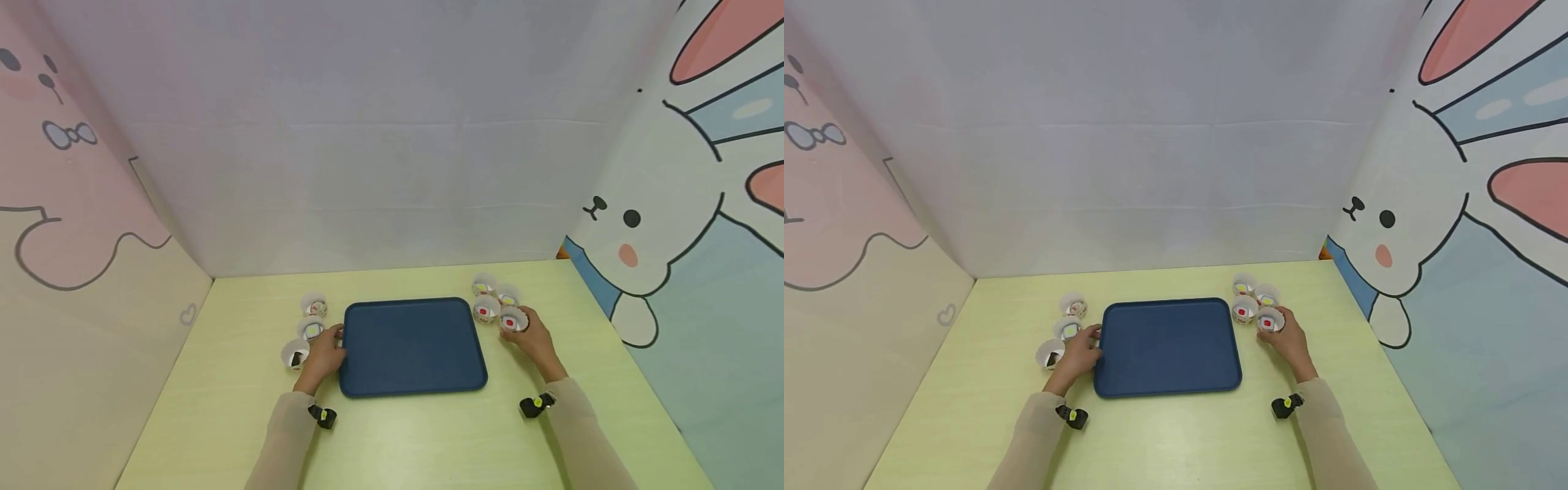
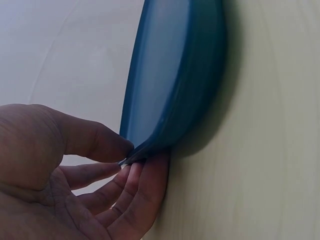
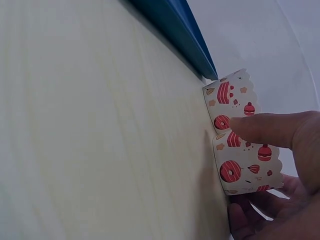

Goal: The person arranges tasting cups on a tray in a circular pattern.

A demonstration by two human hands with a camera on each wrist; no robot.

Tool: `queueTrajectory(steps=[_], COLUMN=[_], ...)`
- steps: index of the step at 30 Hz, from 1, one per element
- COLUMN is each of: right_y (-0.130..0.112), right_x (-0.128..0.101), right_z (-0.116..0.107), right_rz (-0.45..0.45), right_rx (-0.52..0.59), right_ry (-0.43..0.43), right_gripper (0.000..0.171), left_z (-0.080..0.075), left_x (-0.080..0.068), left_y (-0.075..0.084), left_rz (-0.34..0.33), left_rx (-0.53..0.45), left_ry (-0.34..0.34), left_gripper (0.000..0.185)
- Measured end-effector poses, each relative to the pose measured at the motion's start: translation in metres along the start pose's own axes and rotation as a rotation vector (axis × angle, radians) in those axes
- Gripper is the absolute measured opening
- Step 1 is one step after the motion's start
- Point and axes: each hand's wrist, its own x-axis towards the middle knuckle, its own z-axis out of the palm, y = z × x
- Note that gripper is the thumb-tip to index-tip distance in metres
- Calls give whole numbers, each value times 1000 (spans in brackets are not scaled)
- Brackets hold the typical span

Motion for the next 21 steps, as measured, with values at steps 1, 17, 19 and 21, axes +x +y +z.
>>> queueTrajectory(steps=[1,17,19,21], right_y=[0,-2,-2,-3], right_x=[0,-1,-2,-4], right_z=[0,1,1,1], right_rz=[-1,15,17,20], right_rx=[-3,-19,-16,-10], right_ry=[2,54,62,66], right_gripper=[79,72,71,71], left_z=[0,0,1,1], left_x=[0,-2,-2,-2], left_y=[0,3,4,4], left_rz=[1,-12,-16,-20], left_rx=[0,-12,-17,-19], left_ry=[-2,-10,-12,-12], left_gripper=[61,60,59,59])
